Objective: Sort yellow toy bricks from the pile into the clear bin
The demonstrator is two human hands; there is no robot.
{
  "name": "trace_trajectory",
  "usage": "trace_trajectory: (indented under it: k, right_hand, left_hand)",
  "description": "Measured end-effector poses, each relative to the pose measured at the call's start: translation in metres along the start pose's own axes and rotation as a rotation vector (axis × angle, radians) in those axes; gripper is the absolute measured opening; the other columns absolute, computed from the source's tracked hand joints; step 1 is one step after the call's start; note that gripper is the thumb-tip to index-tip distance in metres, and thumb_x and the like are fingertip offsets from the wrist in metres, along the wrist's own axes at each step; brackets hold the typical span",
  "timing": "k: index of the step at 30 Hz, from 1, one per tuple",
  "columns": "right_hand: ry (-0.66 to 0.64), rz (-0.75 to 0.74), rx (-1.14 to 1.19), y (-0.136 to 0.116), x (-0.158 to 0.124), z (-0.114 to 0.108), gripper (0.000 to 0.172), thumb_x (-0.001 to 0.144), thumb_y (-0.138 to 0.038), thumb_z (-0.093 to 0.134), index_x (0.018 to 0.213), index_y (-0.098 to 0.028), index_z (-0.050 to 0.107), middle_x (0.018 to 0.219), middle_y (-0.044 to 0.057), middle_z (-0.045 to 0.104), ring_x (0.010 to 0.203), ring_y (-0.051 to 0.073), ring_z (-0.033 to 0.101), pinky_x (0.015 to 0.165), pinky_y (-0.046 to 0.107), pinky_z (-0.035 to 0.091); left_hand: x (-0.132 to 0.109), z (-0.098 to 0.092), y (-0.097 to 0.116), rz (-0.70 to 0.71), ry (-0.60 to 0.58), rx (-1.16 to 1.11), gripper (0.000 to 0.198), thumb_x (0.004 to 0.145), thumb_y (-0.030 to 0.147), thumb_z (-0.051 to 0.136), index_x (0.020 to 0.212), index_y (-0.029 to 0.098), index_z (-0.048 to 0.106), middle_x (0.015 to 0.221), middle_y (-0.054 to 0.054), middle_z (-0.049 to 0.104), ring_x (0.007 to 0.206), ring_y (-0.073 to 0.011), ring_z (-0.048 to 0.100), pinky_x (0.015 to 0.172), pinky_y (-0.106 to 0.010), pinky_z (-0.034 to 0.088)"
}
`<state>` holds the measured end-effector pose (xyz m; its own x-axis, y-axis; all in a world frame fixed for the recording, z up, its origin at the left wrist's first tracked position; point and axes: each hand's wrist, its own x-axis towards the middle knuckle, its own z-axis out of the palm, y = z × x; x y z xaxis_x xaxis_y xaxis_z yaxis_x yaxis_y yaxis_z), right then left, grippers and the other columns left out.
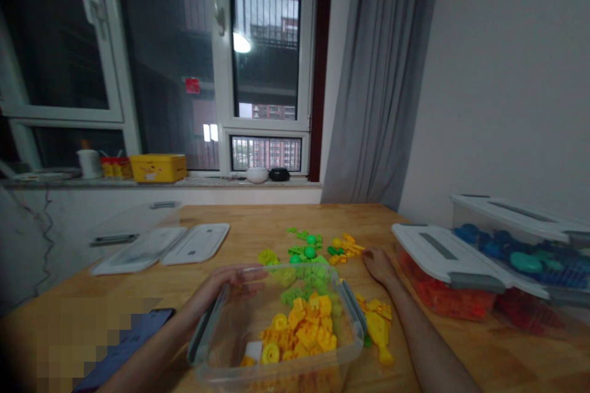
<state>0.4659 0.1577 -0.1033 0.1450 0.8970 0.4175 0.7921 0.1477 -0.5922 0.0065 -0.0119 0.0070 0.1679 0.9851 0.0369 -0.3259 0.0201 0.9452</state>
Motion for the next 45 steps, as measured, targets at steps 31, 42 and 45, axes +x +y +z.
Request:
trace_trajectory:
  k: [31, 42, 45]
  right_hand:
    - [0.065, 0.074, -0.190, -0.014, -0.005, -0.006, 0.029, 0.083, -0.026, 0.055, 0.094, -0.017, 0.080, 0.095, 0.013, 0.079, 0.093, 0.028, 0.073, 0.083, 0.033, 0.052]
    - [0.020, 0.043, -0.038, -0.018, -0.008, 0.000, 0.035, 0.079, -0.025, 0.057, 0.107, -0.015, 0.075, 0.108, 0.014, 0.077, 0.103, 0.028, 0.071, 0.090, 0.032, 0.051]
    - [0.035, 0.080, 0.033, -0.017, -0.006, -0.006, 0.029, 0.077, -0.026, 0.058, 0.096, -0.015, 0.077, 0.099, 0.014, 0.079, 0.095, 0.029, 0.073, 0.084, 0.034, 0.053]
  left_hand:
    - [-0.001, 0.000, 0.000, 0.024, 0.005, 0.079, 0.035, 0.066, 0.020, 0.064, 0.098, 0.011, 0.077, 0.122, -0.015, 0.074, 0.123, -0.0341, 0.063, 0.109, -0.044, 0.044]
    - [0.004, -0.003, -0.004, 0.010, -0.090, -0.007, 0.037, 0.066, 0.019, 0.063, 0.099, 0.009, 0.077, 0.121, -0.017, 0.074, 0.119, -0.0355, 0.066, 0.108, -0.047, 0.046]
    - [0.002, -0.002, -0.002, 0.011, -0.043, 0.000, 0.034, 0.063, 0.019, 0.065, 0.094, 0.012, 0.078, 0.117, -0.015, 0.076, 0.120, -0.0371, 0.065, 0.107, -0.048, 0.047]
